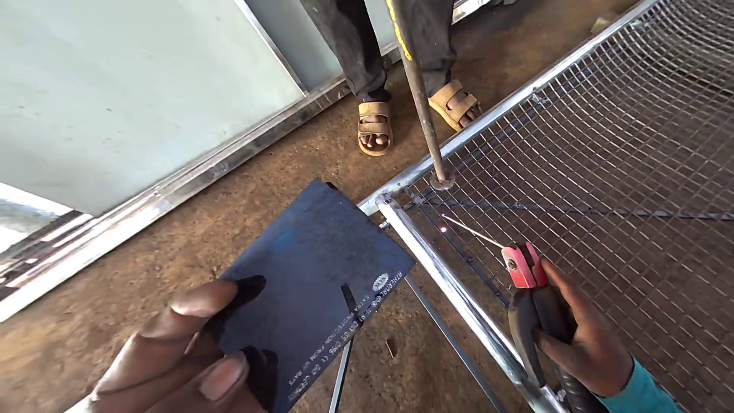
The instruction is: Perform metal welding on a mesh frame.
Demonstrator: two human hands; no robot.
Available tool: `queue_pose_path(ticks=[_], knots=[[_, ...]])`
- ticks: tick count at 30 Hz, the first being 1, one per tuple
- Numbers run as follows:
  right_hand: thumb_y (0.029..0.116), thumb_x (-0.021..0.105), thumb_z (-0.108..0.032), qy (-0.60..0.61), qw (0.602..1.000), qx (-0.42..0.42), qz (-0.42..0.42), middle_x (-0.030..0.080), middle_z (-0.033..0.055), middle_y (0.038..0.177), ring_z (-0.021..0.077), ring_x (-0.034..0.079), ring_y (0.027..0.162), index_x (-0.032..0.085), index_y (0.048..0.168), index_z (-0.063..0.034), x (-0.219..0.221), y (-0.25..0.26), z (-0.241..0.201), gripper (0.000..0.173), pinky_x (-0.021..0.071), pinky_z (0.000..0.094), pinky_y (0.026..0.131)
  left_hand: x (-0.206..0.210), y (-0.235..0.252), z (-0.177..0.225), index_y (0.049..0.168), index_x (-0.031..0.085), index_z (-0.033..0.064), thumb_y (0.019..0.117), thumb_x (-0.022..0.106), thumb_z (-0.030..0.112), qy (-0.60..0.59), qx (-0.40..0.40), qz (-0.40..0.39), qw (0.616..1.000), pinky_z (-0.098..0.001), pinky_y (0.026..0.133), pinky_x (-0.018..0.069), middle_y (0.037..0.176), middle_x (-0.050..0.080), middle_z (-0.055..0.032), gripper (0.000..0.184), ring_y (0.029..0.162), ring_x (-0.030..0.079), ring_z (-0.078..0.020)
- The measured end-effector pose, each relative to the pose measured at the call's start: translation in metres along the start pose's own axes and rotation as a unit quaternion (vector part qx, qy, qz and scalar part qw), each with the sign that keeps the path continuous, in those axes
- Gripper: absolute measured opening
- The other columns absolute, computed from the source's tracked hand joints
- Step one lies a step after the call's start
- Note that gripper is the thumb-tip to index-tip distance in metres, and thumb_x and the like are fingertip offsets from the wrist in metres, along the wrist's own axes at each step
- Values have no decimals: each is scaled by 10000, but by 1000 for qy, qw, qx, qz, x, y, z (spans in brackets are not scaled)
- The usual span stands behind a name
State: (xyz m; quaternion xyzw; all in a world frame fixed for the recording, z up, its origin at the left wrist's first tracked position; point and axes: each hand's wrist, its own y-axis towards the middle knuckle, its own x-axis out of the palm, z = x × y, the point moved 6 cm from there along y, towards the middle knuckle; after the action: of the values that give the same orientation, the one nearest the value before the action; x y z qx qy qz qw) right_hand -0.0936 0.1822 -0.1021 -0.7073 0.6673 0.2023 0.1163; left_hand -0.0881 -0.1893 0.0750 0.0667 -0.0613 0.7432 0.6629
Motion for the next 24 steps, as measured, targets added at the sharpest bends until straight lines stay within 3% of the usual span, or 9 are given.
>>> queue_pose_path(ticks=[6,10,16,24], knots=[[725,753,-363,-15,1000,-17,-7,575,12,1430,37,610,1182,356,1587,-232,5,7,-3,959,574,297,945,-4,0,1,1204,724,211,897,741,137,3,17,20,1000,-313,686,621,1241,702,-16,316,993,710,-148],[724,748,-368,-37,999,-37,-9,626,63,1346,48,637,1122,394,1561,-134,8,13,-9,939,584,299,908,-9,1,7,1184,737,193,893,757,142,-3,28,39,999,-313,671,618,1241,704,-33,296,960,715,-157],[719,755,-374,-36,999,-31,-19,624,42,1366,47,627,1160,400,1566,-161,11,11,-6,943,569,300,951,-8,0,9,1197,730,189,887,747,123,-9,24,53,998,-306,647,618,1223,710,-36,317,890,721,-147],[721,758,-356,-22,999,-27,-20,591,30,1417,47,611,1198,382,1574,-175,9,9,-3,949,567,300,965,-2,1,8,1181,732,200,905,698,98,-14,16,38,999,-305,648,623,1228,711,-31,296,932,726,-151]])
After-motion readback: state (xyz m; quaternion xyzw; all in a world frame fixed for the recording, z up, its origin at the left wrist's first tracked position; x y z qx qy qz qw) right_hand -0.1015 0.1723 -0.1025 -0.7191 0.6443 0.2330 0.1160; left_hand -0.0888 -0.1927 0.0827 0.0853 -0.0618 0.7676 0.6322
